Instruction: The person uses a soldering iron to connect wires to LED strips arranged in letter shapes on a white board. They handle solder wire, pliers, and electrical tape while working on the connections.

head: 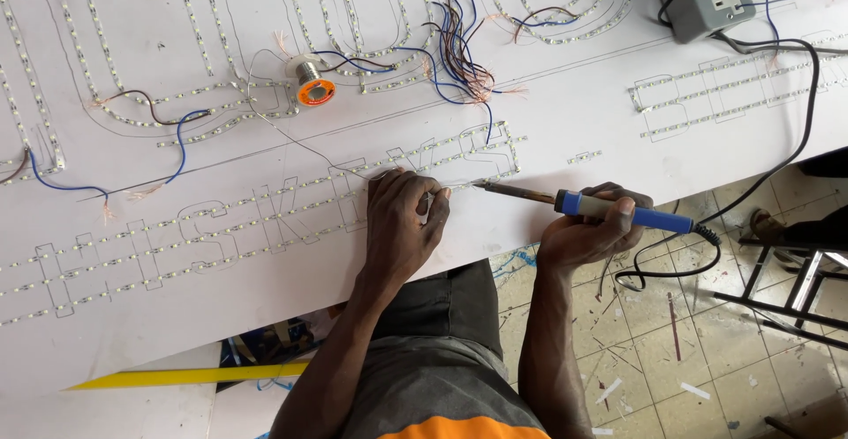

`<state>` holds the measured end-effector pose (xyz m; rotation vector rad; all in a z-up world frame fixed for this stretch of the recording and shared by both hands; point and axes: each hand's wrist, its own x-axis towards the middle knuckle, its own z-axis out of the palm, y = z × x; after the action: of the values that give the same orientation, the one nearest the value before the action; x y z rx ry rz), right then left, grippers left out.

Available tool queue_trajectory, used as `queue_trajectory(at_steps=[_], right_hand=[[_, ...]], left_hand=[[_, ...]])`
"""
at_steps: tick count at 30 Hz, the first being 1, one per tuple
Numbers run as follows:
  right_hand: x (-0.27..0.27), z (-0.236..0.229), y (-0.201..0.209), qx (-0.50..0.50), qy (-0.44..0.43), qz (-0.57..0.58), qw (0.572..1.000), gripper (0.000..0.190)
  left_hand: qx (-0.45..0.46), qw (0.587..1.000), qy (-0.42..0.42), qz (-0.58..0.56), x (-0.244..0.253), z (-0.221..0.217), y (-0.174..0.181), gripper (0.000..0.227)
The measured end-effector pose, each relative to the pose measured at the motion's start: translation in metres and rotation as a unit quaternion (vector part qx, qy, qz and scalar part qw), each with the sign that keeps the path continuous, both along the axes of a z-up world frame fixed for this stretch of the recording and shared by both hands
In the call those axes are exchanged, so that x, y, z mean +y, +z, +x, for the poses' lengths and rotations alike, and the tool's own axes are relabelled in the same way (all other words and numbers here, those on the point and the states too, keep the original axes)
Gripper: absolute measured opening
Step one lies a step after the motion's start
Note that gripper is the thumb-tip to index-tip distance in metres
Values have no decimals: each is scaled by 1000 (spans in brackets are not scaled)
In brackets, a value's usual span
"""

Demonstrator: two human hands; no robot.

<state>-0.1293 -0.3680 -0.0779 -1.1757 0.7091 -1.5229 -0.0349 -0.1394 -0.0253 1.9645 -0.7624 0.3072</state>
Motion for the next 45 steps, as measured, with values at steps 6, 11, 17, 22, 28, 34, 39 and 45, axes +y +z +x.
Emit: queue_trajectory(at_steps=[6, 11, 17, 22, 28, 34, 39, 45], right_hand=[[-3, 2, 2, -21, 3, 0, 1000, 30], [-6, 1, -4, -19, -14, 12, 1000, 30], [-5, 5, 2, -30, -8, 8, 999, 29], [4, 7, 13, -28, -8, 16, 999, 29], [17, 10, 30, -12, -23, 48, 998, 29], [1, 1, 12, 41, -10, 30, 999, 31], [4, 3, 19, 47, 7, 0, 999, 36], [-8, 0, 5, 23, 3, 2, 1000, 34]], left_hand=[[14, 1000, -7, -18, 1, 0, 0, 15], [-9, 1000, -5, -7, -2, 1, -5, 14], [-10, 1000, -6, -1, -2, 2, -3, 15], [-8, 1000, -7, 3, -1, 0, -1, 15], [-6, 1000, -5, 6, -1, 0, -1, 14], [-4, 1000, -5, 10, -2, 0, -4, 14], [-12, 1000, -2, 11, -1, 1, -9, 14], [-16, 1000, 0, 10, -2, 2, -10, 14]])
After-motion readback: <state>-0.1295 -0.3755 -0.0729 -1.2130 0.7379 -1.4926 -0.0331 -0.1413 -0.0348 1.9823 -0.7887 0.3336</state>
